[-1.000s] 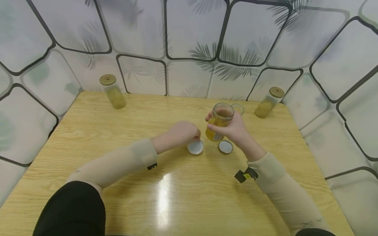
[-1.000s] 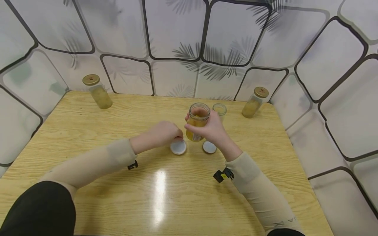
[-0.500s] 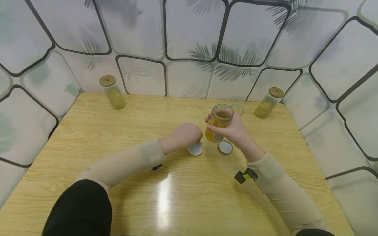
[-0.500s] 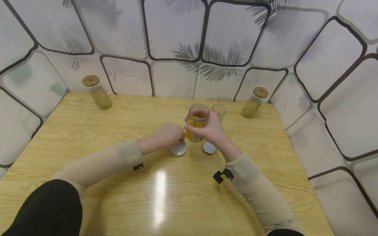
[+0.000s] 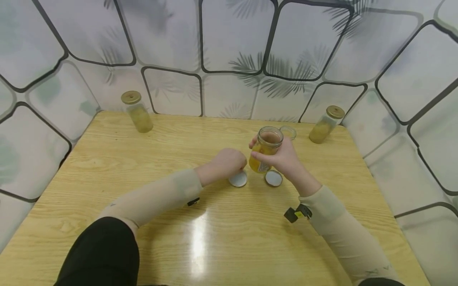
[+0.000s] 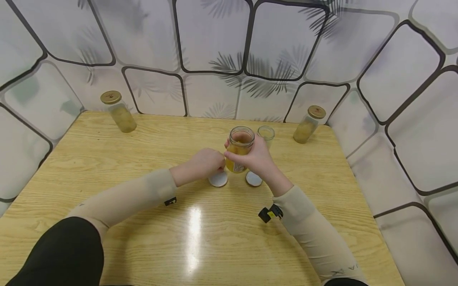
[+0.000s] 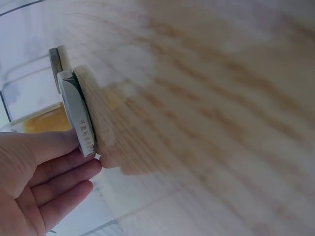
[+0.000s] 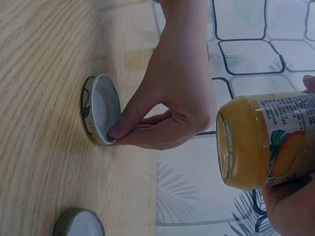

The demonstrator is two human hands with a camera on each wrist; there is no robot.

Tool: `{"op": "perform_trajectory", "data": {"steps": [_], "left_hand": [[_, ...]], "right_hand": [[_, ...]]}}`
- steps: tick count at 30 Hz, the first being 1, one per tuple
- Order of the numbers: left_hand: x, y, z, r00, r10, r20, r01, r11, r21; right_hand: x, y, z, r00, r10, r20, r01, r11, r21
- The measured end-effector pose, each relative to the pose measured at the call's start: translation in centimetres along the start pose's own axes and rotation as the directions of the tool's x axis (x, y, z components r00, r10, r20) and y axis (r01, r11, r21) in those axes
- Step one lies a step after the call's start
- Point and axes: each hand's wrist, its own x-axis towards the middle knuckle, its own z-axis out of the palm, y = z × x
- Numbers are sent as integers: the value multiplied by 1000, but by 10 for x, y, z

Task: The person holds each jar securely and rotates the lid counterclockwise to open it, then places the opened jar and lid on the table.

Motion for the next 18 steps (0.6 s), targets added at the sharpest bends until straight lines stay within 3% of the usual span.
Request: {"op": "perform_trajectory", "data": {"steps": [6,18], "left_hand": [[1,0,1,1000,-16,17,16,999,-30],[3,1,0,1000,-5,25,4,1000,18]], "right_hand": [[0,0,1,1000,7,-2,-7,1000,1],[0,3,0,1000,9,-1,-8,1000,14]]}}
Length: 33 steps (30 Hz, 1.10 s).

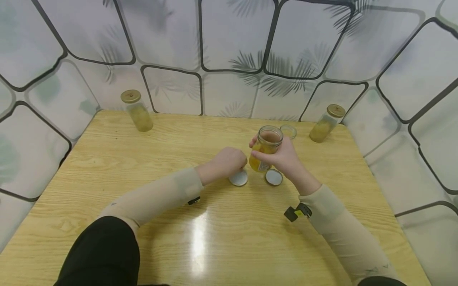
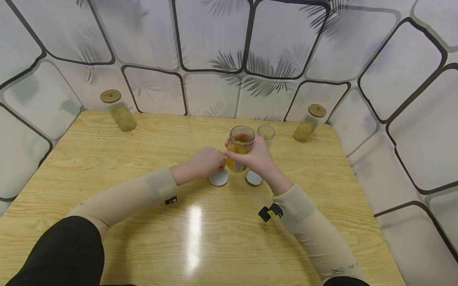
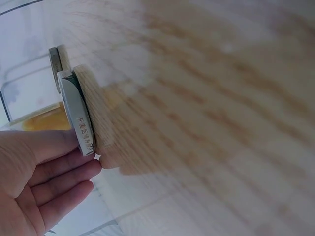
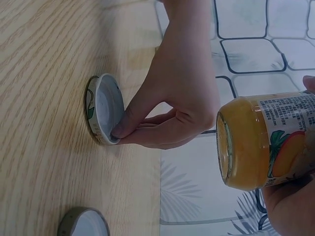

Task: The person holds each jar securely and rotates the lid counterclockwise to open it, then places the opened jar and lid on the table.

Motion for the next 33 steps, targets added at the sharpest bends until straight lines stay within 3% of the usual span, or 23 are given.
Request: {"op": "perform_trajectory", "data": {"steps": [19,33], "left_hand": [[-3,-4,2,999,-32,17,33,995,-94],[-7,-5,-1,999,-22,28,24,994,-102]], "right_hand": [[8,0,-1,995,94,-37,-96,995,-33],[30,-11,-2,999,12,-34,-13,999,-37]]}}
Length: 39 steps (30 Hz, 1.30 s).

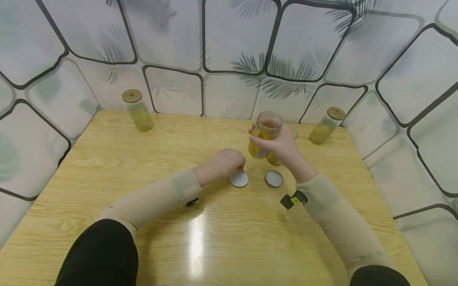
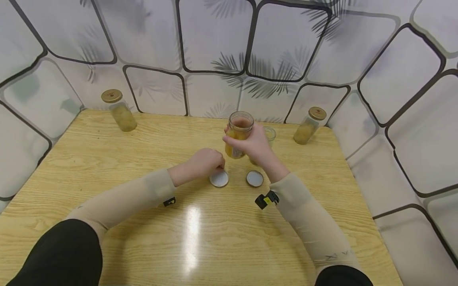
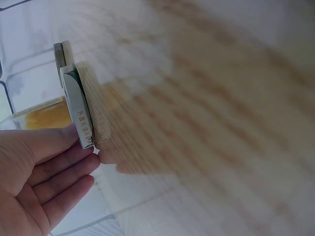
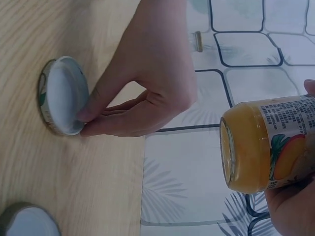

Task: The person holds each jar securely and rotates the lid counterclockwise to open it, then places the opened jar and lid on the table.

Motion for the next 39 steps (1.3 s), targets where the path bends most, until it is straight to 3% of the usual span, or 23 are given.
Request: {"op": "perform_trajectory", "data": {"steps": [12,21,28,36,39], "left_hand": [[-3,0,0,1000,13,6,-13,999,-32],[-7,-1,1,999,24,-24,-25,999,-41],[-7,-3,2,1000,8,-24,-9,999,-43],[-8,-5,5,1000,20,-21,-21,999,-27],[-8,-4,4,1000,17,-16,-18,1000,-19]], "right_hand": [[28,2,6,993,12,-114,-13,1000,-10],[39,26,14,990,16,-143,-13,1000,16],[46,49,22,980,63,-188,-62,998,10],[49,73,29,961,190,-202,-195,981,-6],[50,80,33,959,190,-212,-200,980,-23]]}}
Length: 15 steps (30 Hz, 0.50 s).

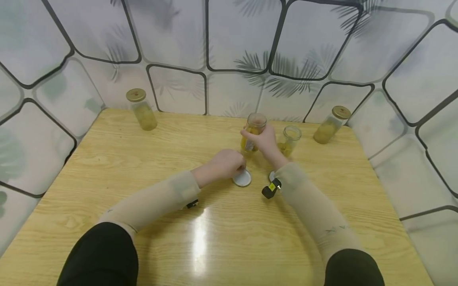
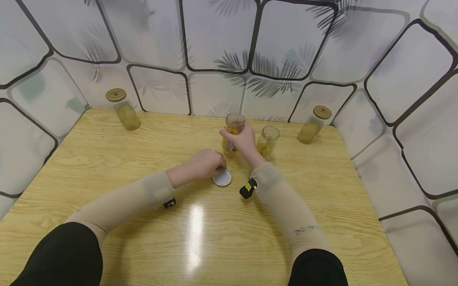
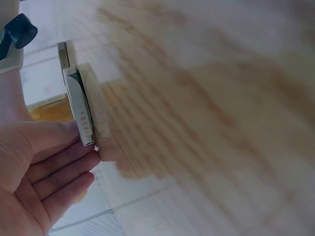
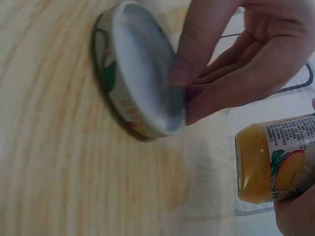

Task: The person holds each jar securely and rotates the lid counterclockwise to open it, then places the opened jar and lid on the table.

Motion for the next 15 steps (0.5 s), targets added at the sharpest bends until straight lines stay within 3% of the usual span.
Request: {"op": "perform_trajectory", "data": {"steps": [8,15], "left_hand": [[-1,1,-3,1000,-7,6,7,1000,-14],[-1,2,-2,1000,6,-22,-6,1000,6]], "right_hand": [[-3,14,12,1000,13,12,-12,998,-53],[-6,19,18,999,33,24,-32,999,-37]]}}
